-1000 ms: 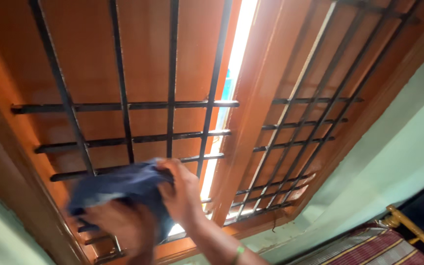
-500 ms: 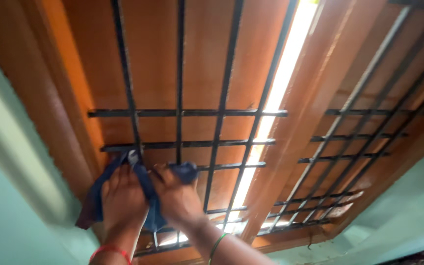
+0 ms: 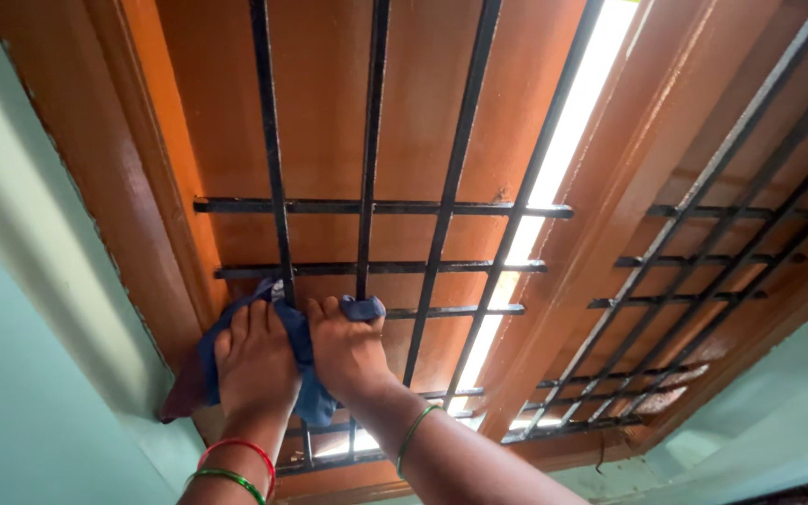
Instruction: The person wipes the horizontal and vertical metal bars of a window grill using a blue cloth, moving across different sections of the frame.
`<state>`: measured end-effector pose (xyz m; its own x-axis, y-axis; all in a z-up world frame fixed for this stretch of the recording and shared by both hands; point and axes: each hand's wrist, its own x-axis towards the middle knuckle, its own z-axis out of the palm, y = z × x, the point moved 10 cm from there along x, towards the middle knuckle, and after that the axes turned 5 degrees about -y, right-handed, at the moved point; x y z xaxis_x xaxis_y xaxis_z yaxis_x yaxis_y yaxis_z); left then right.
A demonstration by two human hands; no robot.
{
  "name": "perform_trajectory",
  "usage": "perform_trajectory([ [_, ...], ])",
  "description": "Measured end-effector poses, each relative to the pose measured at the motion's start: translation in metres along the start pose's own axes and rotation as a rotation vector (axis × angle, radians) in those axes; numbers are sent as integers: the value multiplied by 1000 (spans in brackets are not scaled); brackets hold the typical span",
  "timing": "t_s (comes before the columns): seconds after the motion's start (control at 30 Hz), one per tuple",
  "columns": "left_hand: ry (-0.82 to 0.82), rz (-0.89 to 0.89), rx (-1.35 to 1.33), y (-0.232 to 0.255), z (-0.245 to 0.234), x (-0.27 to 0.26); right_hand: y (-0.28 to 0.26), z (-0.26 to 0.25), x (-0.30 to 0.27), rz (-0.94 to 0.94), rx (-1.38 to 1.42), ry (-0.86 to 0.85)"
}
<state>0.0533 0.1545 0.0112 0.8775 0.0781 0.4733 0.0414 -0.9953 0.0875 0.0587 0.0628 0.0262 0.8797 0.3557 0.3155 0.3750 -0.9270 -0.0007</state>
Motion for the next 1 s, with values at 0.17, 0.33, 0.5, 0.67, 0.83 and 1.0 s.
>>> perform_trajectory([
  [0.17, -83, -3, 18, -3, 13, -3, -15, -30, -18, -32, -158, -295],
  [0.33, -75, -33, -52, -14, 33, 1, 1, -38, -28, 57, -3, -370],
  [0.5, 21, 30, 6, -13, 39, -4, 55, 12, -56, 231, 217, -456],
  [0.67, 26, 49, -8, -8, 26, -4, 68, -17, -61, 115, -125, 129],
  [0.83, -56, -1, -60, -5, 20, -2, 78, -17, -58, 434, 1044, 211],
  [1.0, 5, 52, -63, -7, 16, -3, -5, -17, -41, 156, 682, -67],
])
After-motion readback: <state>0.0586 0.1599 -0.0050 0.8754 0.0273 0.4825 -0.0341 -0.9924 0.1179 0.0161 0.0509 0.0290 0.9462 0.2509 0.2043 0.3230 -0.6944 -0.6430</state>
